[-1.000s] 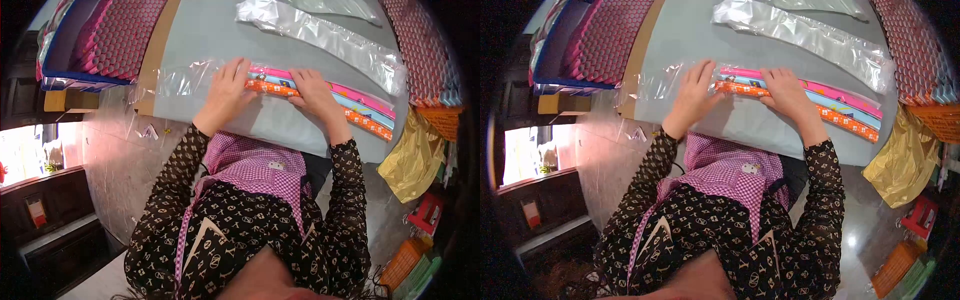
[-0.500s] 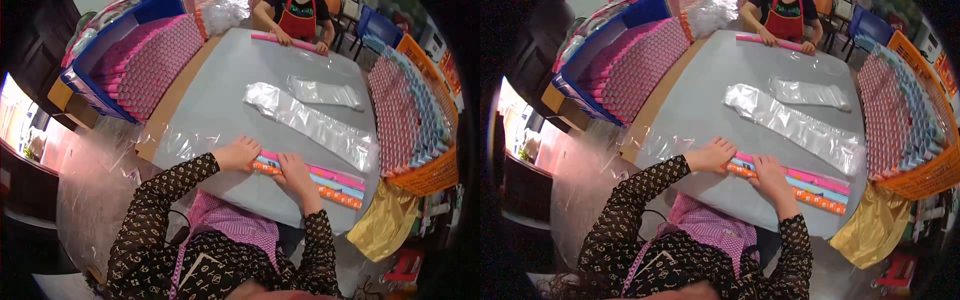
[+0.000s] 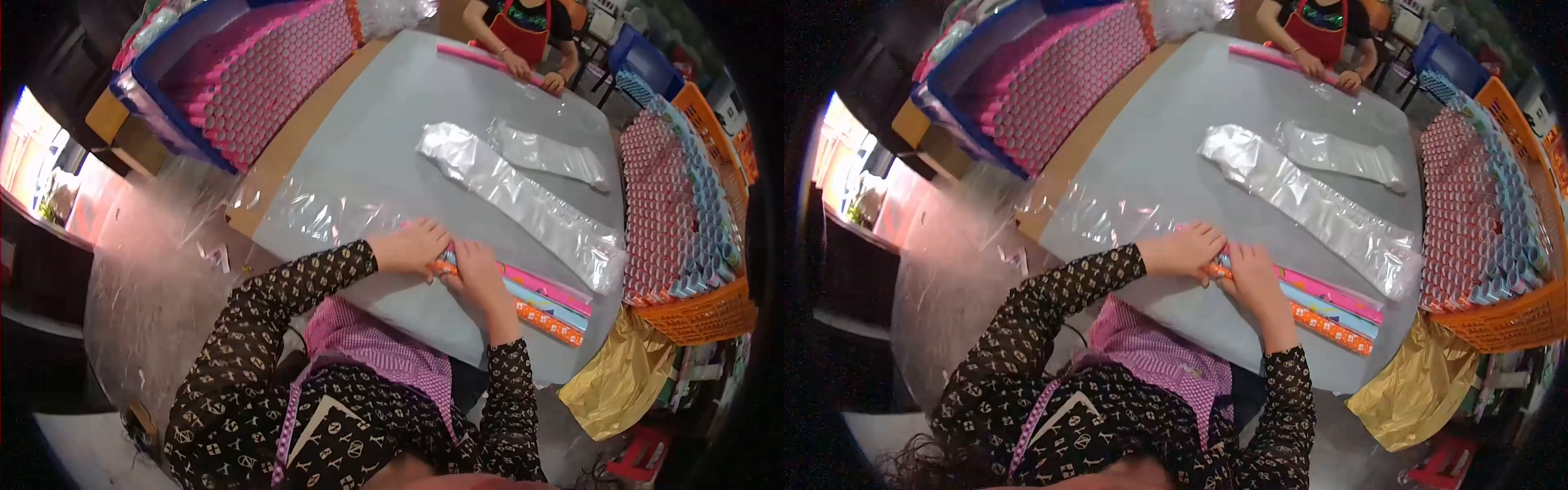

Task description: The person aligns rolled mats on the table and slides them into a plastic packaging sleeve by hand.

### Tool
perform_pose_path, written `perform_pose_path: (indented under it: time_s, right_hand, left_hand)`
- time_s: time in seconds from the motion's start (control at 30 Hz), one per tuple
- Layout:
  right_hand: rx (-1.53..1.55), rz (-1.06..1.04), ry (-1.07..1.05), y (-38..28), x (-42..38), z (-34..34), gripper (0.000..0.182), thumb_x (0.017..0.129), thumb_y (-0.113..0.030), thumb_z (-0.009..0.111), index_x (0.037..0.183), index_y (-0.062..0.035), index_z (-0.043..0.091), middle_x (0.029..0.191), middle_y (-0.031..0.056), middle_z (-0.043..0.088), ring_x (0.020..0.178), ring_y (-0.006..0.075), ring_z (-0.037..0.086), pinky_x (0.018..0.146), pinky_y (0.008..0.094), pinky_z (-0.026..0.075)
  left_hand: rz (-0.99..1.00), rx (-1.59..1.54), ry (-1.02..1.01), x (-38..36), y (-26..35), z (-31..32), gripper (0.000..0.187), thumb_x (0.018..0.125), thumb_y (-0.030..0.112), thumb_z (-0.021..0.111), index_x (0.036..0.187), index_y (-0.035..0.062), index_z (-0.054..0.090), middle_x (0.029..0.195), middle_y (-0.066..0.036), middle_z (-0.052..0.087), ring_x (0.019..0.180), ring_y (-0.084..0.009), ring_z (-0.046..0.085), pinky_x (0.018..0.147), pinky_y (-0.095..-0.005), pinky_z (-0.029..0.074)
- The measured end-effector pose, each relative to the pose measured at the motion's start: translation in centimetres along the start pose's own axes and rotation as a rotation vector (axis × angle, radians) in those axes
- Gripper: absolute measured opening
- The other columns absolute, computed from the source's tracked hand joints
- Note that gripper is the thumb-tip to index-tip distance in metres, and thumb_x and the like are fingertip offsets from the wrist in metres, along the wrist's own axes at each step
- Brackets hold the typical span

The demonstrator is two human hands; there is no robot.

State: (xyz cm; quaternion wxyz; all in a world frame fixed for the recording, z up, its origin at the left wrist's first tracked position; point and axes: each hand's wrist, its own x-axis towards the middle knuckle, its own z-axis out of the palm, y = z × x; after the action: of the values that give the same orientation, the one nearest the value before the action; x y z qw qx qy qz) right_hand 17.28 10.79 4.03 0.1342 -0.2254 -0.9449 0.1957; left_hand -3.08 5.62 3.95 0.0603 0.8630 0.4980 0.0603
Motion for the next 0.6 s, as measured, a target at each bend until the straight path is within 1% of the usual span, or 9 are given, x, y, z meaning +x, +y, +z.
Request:
perform_pose_path:
  time_s: [0.07,0.1,0.13,0.2,0.23,0.3,0.37,0.47,0.6]
  right_hand:
    - [0.017,0.004,0.037,-0.3,0.3,0.1,0.069,0.072,-0.023,0.074,0.129,0.0024,0.046,0.116,0.0208,0.055,0.111,0.0383,0.050,0.098,0.0449,0.041]
    - [-0.005,0.079,-0.062,-0.5,0.5,-0.3,0.076,0.070,-0.025,0.076,0.132,0.0036,0.044,0.121,0.0223,0.054,0.115,0.0398,0.049,0.099,0.0455,0.041]
    - [0.013,0.072,-0.109,-0.1,0.2,0.1,0.076,0.070,-0.025,0.076,0.132,0.0036,0.044,0.121,0.0223,0.054,0.115,0.0398,0.049,0.099,0.0455,0.041]
    - [-0.002,-0.009,0.010,1.6,-0.7,0.6,0.090,0.062,-0.028,0.082,0.136,0.0037,0.041,0.127,0.0238,0.052,0.118,0.0414,0.049,0.101,0.0463,0.040]
    - [0.012,-0.021,-0.020,2.2,-1.3,0.2,0.090,0.062,-0.028,0.082,0.136,0.0037,0.041,0.127,0.0238,0.052,0.118,0.0414,0.049,0.101,0.0463,0.040]
    - [-0.071,0.021,-0.031,3.6,-3.4,-1.5,0.104,0.051,-0.030,0.087,0.138,0.0044,0.039,0.130,0.0248,0.051,0.119,0.0419,0.049,0.102,0.0465,0.039]
    - [-0.143,0.092,-0.052,5.4,-6.5,-3.2,0.110,0.046,-0.030,0.088,0.138,0.0046,0.039,0.129,0.0244,0.052,0.118,0.0415,0.050,0.102,0.0467,0.039]
    - [-0.163,0.180,-0.121,8.1,-11.5,-6.0,0.108,0.047,-0.029,0.088,0.138,0.0037,0.038,0.128,0.0239,0.052,0.118,0.0411,0.050,0.101,0.0466,0.039]
    - [-0.223,0.297,-0.080,10.2,-15.6,-7.2,0.102,0.051,-0.026,0.087,0.137,0.0009,0.040,0.126,0.0224,0.053,0.118,0.0405,0.049,0.100,0.0463,0.038]
  left_hand:
    - [0.047,0.017,0.102,-0.3,-0.4,0.4,0.076,0.059,0.045,0.081,0.110,-0.0040,0.053,0.104,-0.014,0.057,0.103,-0.0317,0.054,0.091,-0.0400,0.043]
    - [0.014,-0.017,0.098,-0.4,-0.5,0.5,0.076,0.059,0.045,0.081,0.110,-0.0040,0.053,0.104,-0.014,0.057,0.103,-0.0317,0.054,0.091,-0.0400,0.043]
    - [0.025,-0.001,0.103,-0.4,-0.6,0.4,0.076,0.059,0.046,0.081,0.110,-0.0037,0.053,0.105,-0.014,0.057,0.103,-0.0310,0.054,0.091,-0.0397,0.043]
    - [0.005,-0.011,0.101,-0.6,-0.5,0.5,0.075,0.060,0.046,0.080,0.109,-0.0034,0.053,0.105,-0.014,0.057,0.103,-0.0303,0.054,0.091,-0.0395,0.043]
    - [0.028,-0.002,0.103,-0.6,-0.6,0.3,0.075,0.060,0.047,0.080,0.109,-0.0032,0.052,0.105,-0.013,0.057,0.103,-0.0297,0.054,0.090,-0.0391,0.043]
    - [0.035,-0.005,0.102,-0.8,-0.8,0.4,0.075,0.060,0.047,0.080,0.109,-0.0029,0.052,0.106,-0.013,0.057,0.103,-0.0290,0.054,0.090,-0.0387,0.043]
    - [0.080,-0.016,0.165,-0.8,-1.1,0.9,0.071,0.058,0.048,0.082,0.102,-0.0014,0.055,0.100,-0.011,0.058,0.098,-0.0271,0.055,0.087,-0.0371,0.043]
    - [0.065,0.003,0.130,-0.8,-1.0,0.6,0.071,0.059,0.048,0.081,0.102,-0.0013,0.055,0.100,-0.011,0.058,0.098,-0.0265,0.055,0.086,-0.0365,0.043]
    - [0.084,-0.016,0.154,-0.6,-0.8,1.0,0.070,0.059,0.047,0.082,0.102,-0.0013,0.055,0.100,-0.011,0.058,0.099,-0.0260,0.055,0.086,-0.0364,0.043]
